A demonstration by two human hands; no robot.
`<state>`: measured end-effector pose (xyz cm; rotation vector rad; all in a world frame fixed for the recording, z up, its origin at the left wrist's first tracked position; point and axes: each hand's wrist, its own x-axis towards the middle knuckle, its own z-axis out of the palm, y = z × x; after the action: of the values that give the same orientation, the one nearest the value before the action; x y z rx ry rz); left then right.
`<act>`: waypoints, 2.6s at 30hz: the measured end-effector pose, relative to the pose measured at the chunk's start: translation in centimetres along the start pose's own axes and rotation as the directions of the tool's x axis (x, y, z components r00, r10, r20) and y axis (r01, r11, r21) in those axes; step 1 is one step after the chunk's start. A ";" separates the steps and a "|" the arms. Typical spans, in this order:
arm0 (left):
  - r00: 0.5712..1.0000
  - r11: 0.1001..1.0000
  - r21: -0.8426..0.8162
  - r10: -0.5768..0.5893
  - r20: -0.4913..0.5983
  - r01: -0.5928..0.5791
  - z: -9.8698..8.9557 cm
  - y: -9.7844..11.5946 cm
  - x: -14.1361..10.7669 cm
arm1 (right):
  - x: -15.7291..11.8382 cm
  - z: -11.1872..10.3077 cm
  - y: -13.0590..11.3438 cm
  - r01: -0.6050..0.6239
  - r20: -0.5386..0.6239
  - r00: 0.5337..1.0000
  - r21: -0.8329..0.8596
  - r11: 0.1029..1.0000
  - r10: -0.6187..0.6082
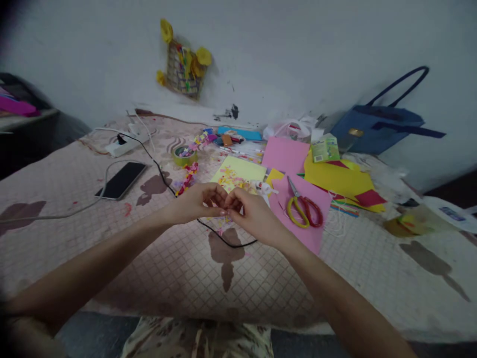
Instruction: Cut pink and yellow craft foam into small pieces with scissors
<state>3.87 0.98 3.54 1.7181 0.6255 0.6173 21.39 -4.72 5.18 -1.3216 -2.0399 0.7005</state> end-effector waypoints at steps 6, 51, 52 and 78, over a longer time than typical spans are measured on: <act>0.997 0.997 -0.047 0.060 -0.043 -0.062 -1.4 1.4 1.1 | 2.1 -1.4 0.1 0.032 -0.006 0.999 0.235 0.971 -0.031; 0.945 0.988 -0.138 0.024 -0.327 -0.073 -6.6 5.6 4.2 | 4.8 6.2 2.0 -0.096 -0.029 0.975 0.838 0.537 0.220; 0.942 0.986 -0.150 0.014 -0.335 -0.068 -6.6 5.7 4.3 | 4.7 6.3 2.1 -0.098 -0.023 0.976 0.840 0.534 0.215; 0.939 0.999 0.008 -0.029 -0.342 0.034 -8.0 3.5 -0.2 | 1.9 9.4 1.6 -0.185 0.088 0.976 0.814 0.550 0.197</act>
<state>-1.49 5.65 8.67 1.6214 0.9009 0.9020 14.97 -3.40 -1.97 -0.9417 -1.2224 1.5102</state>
